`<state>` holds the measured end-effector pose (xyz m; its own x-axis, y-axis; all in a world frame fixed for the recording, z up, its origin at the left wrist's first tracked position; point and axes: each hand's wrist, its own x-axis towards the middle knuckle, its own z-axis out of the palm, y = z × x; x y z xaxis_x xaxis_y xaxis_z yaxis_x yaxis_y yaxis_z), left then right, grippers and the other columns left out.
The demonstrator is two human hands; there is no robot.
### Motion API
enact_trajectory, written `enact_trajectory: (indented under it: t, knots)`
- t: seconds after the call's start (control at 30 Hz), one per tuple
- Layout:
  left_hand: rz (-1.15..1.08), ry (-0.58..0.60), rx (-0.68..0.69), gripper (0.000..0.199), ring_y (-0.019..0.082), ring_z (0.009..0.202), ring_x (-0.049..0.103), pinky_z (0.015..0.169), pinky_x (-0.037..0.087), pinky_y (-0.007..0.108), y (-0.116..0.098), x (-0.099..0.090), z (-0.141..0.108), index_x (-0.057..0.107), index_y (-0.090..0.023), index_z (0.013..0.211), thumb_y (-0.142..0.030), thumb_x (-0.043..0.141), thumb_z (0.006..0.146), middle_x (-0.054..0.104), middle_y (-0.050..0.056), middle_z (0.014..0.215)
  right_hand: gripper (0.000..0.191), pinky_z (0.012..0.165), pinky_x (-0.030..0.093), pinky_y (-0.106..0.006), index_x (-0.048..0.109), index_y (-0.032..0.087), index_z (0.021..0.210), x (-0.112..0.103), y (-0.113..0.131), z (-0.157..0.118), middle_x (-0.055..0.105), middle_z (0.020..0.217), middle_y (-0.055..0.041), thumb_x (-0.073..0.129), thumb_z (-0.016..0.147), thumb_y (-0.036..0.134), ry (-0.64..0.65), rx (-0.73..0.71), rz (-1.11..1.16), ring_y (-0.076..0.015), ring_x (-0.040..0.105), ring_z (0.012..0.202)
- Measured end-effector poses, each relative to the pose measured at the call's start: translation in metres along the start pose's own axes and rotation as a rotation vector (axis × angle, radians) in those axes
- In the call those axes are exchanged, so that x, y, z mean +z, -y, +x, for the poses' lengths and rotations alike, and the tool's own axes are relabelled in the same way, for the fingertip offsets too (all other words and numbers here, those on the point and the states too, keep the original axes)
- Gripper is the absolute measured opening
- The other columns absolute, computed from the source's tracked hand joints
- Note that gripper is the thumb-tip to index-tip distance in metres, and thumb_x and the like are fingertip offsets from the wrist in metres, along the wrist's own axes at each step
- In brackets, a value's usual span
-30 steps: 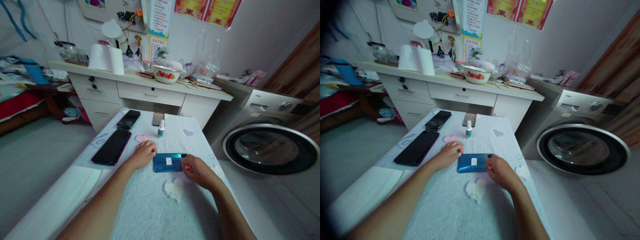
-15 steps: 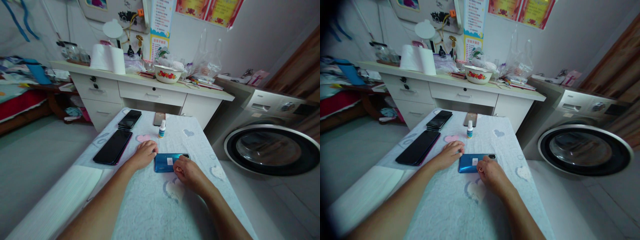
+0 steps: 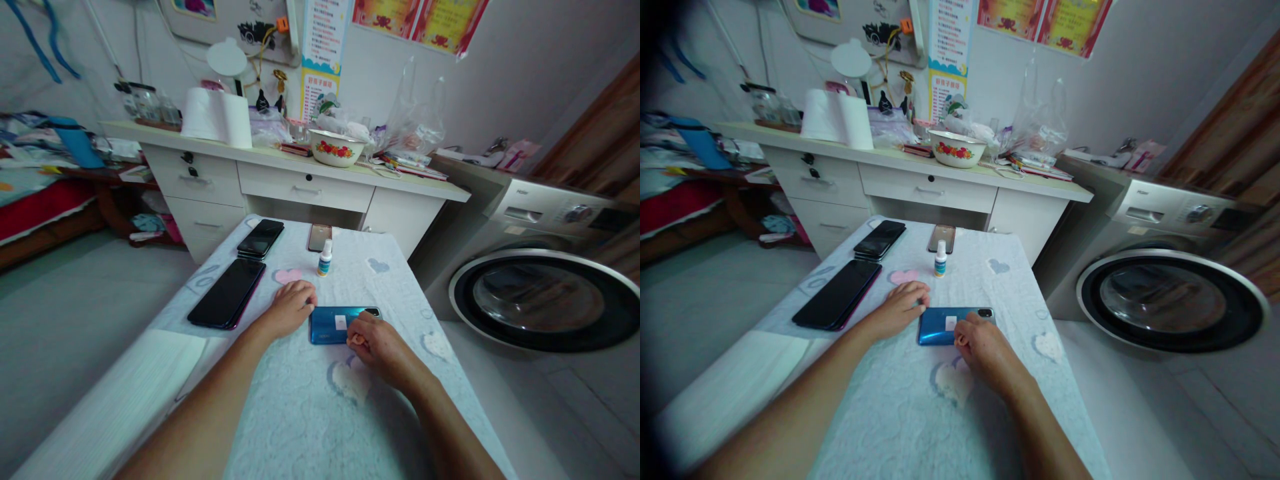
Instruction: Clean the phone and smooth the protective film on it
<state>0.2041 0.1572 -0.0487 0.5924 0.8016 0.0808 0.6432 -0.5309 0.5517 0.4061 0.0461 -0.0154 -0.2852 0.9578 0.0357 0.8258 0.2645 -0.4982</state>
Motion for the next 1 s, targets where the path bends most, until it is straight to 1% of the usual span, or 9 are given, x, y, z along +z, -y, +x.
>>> enact_trajectory:
  t: [0.1, 0.2, 0.3, 0.37, 0.5, 0.77, 1.0]
  knots:
    - [0.001, 0.001, 0.000, 0.013, 0.022, 0.115, 0.044, 0.099, 0.032, 0.041, -0.001, -0.001, 0.000, 0.056, -0.023, 0.083, -0.019, 0.043, 0.079, 0.054, 0.002, 0.114, 0.019, 0.063, 0.032, -0.020, 0.055, 0.018, 0.073, 0.003, -0.001, 0.000, 0.050, 0.079, 0.0000, 0.049, 0.071, 0.000, -0.011, -0.001, -0.015, -0.0105, 0.048, 0.070]
    - [0.003, -0.004, 0.007, 0.014, 0.022, 0.115, 0.044, 0.099, 0.032, 0.041, 0.000, -0.001, 0.000, 0.056, -0.023, 0.083, -0.018, 0.043, 0.079, 0.054, 0.002, 0.113, 0.022, 0.062, 0.031, -0.020, 0.055, 0.018, 0.076, 0.010, -0.003, 0.002, 0.049, 0.080, 0.0001, 0.049, 0.067, -0.001, -0.023, -0.008, -0.046, -0.0104, 0.047, 0.069]
    - [0.002, -0.010, 0.015, 0.014, 0.022, 0.114, 0.044, 0.099, 0.032, 0.041, 0.002, 0.000, 0.000, 0.056, -0.023, 0.084, -0.018, 0.043, 0.079, 0.054, 0.001, 0.112, 0.021, 0.061, 0.031, -0.021, 0.056, 0.018, 0.080, 0.017, -0.003, 0.005, 0.050, 0.082, -0.0004, 0.050, 0.070, 0.001, -0.027, -0.029, -0.057, -0.0100, 0.046, 0.067]
    - [0.001, -0.014, 0.016, 0.014, 0.022, 0.114, 0.045, 0.099, 0.032, 0.040, 0.003, 0.001, 0.000, 0.056, -0.023, 0.083, -0.018, 0.044, 0.079, 0.054, 0.001, 0.112, 0.019, 0.062, 0.031, -0.021, 0.056, 0.018, 0.079, 0.020, -0.001, 0.007, 0.049, 0.082, -0.0004, 0.050, 0.072, 0.002, -0.026, -0.043, -0.060, -0.0101, 0.046, 0.068]
    - [0.000, -0.022, 0.019, 0.014, 0.022, 0.113, 0.045, 0.099, 0.032, 0.040, 0.003, 0.002, -0.001, 0.056, -0.022, 0.083, -0.018, 0.044, 0.079, 0.055, 0.002, 0.111, 0.017, 0.061, 0.031, -0.020, 0.056, 0.018, 0.077, 0.023, 0.007, 0.010, 0.048, 0.081, 0.0001, 0.051, 0.073, 0.002, -0.025, -0.074, -0.086, -0.0106, 0.046, 0.069]
    - [0.010, -0.037, 0.016, 0.015, 0.021, 0.111, 0.045, 0.098, 0.033, 0.038, 0.002, 0.003, 0.000, 0.057, -0.022, 0.083, -0.017, 0.044, 0.079, 0.055, 0.002, 0.111, 0.015, 0.062, 0.034, -0.020, 0.059, 0.018, 0.084, 0.035, 0.023, 0.014, 0.051, 0.085, -0.0010, 0.051, 0.080, 0.006, -0.031, -0.152, -0.087, -0.0102, 0.049, 0.071]
    - [0.002, -0.033, 0.012, 0.015, 0.021, 0.112, 0.044, 0.098, 0.032, 0.038, 0.004, 0.004, 0.001, 0.057, -0.022, 0.083, -0.017, 0.044, 0.079, 0.055, 0.002, 0.112, 0.012, 0.062, 0.034, -0.020, 0.058, 0.018, 0.081, 0.044, 0.030, 0.019, 0.052, 0.086, -0.0011, 0.049, 0.086, 0.012, -0.042, -0.201, -0.191, -0.0108, 0.049, 0.072]
